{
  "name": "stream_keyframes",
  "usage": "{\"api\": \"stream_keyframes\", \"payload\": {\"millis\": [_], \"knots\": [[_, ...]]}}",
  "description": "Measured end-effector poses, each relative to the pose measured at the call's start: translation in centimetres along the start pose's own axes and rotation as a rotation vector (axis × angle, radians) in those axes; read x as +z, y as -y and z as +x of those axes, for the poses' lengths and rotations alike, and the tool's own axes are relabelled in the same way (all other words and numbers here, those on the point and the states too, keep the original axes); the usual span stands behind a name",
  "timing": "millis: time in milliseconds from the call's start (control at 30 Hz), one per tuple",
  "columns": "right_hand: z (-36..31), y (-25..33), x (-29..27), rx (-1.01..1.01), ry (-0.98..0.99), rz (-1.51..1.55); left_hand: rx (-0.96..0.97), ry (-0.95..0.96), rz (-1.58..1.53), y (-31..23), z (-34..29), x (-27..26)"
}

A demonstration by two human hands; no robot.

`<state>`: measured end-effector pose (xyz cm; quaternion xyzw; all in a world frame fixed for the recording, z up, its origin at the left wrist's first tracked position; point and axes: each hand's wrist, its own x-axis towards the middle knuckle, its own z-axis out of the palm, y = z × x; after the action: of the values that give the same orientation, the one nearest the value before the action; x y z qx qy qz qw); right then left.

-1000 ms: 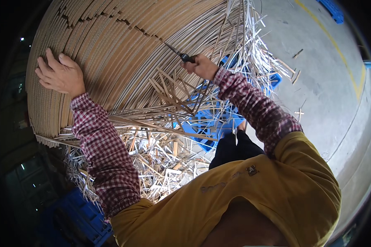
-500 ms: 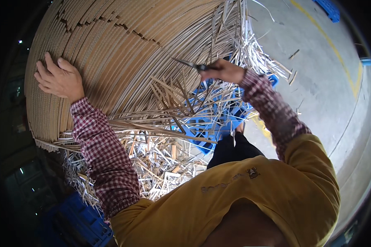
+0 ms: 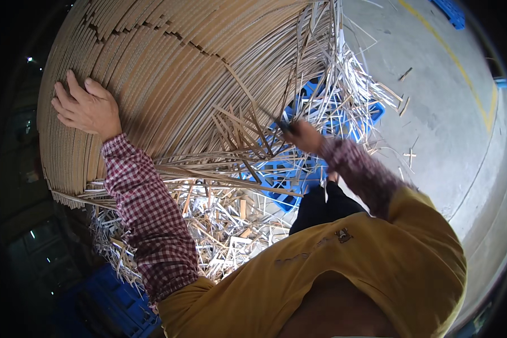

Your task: Cutting through a large stack of cardboard pieces with scissors.

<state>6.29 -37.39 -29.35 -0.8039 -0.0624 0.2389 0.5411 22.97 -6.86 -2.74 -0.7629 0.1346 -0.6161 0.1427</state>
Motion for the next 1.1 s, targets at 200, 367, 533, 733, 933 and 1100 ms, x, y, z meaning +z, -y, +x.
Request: {"api": "stream_keyframes", "payload": {"millis": [200, 367, 533, 733, 933, 1100], "knots": [[-5.6, -0.8, -4.7, -0.306, 0.496, 0.078, 0.001, -0.031, -0.041, -0.9, 0.7, -0.1], [3.4, 2.9, -8.4, -0.232, 0.091, 0.029, 0.01, -0.022, 0.005, -0.3, 0.1, -0.1], [6.6, 6.0, -8.1, -0.087, 0.07, 0.139, 0.007, -0.041, -0.033, -1.0, 0.4, 0.5], [7.1, 6.4, -5.5, -0.05, 0.031, 0.237, 0.003, -0.037, -0.02, -0.6, 0.3, 0.1], [7.6, 4.1, -3.1, -0.106, -0.075, 0.366, 0.004, -0.036, -0.034, -1.1, 0.4, 0.4], [5.1, 6.9, -5.7, -0.124, 0.088, 0.218, 0.012, -0.033, -0.017, -0.3, 0.4, -0.3]]}}
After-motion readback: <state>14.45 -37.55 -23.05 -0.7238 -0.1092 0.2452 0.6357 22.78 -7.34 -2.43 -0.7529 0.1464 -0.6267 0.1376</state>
